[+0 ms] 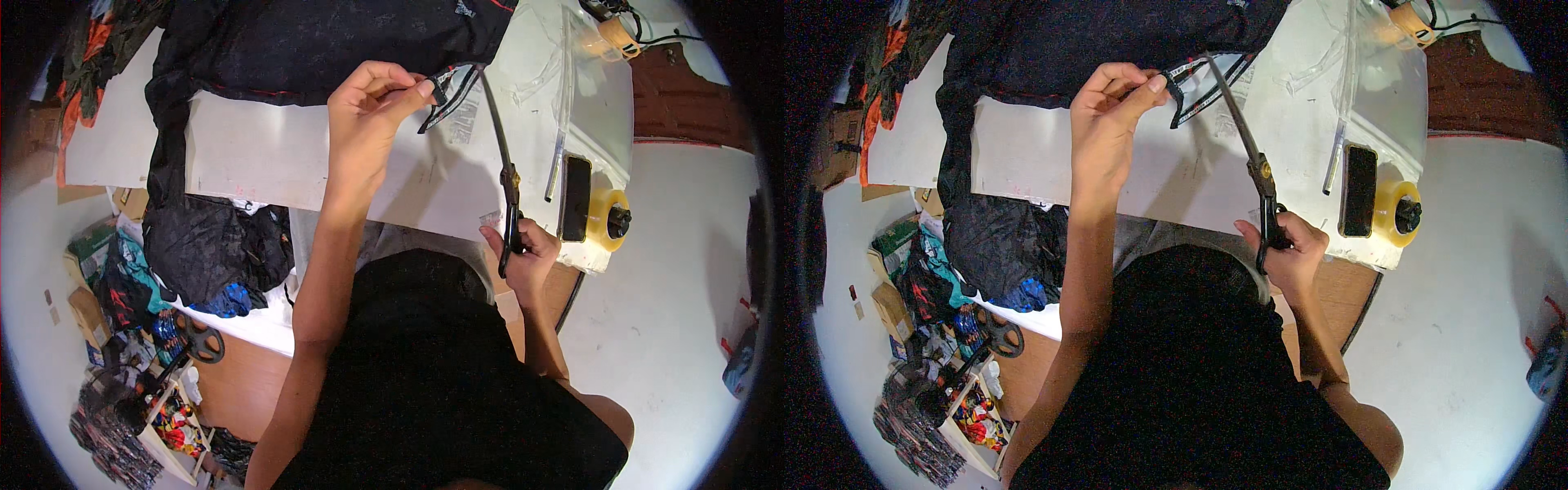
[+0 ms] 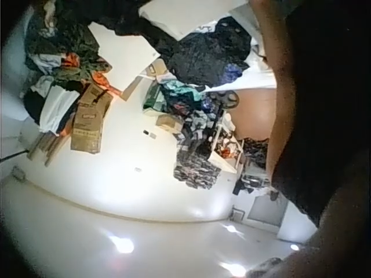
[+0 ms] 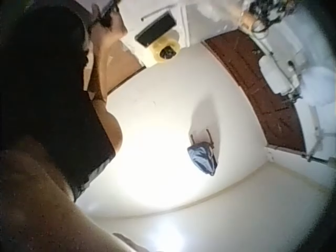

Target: Cutting and trimming labels and fabric from a black jersey using scissors.

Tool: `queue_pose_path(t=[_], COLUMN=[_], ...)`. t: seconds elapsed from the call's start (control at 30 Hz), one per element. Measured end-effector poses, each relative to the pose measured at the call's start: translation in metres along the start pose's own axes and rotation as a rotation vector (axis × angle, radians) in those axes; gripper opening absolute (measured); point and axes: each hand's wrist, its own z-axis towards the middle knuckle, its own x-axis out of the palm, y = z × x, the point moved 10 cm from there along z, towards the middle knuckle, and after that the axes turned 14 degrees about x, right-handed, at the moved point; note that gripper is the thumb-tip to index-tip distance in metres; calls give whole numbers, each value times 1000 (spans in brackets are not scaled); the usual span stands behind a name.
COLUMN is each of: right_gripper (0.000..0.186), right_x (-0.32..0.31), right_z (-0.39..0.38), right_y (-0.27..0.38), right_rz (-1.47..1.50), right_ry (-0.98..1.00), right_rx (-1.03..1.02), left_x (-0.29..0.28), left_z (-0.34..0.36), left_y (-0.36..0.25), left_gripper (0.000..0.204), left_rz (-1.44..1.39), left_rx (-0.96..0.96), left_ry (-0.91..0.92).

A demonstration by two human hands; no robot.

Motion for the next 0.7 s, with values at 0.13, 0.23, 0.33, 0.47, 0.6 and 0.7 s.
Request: queue_pose_path(t=[0.13, 0.23, 0.33, 0.47, 0.6, 0.7], right_gripper=[33, 31, 25, 28, 30, 29], right_x=[13, 32, 46, 54, 57, 57], right_z=[9, 18, 32, 40, 40, 41], right_y=[13, 15, 21, 27, 33, 30], right_rz=[143, 511, 662, 687, 739, 725], right_ry=[97, 153, 159, 181, 213, 195], right_rx=[44, 164, 217, 242, 321, 290], left_x=[1, -3, -2, -8, -14, -18], left_z=[0, -5, -11, -18, -17, -7], left_y=[-3, -1, 4, 7, 13, 12], left_gripper=[12, 12, 13, 12, 10, 10], left_rz=[-39, 26, 101, 62, -6, 50], left_rx=[-12, -51, -66, -99, -110, -64], left_ry=[6, -17, 32, 26, -17, -41])
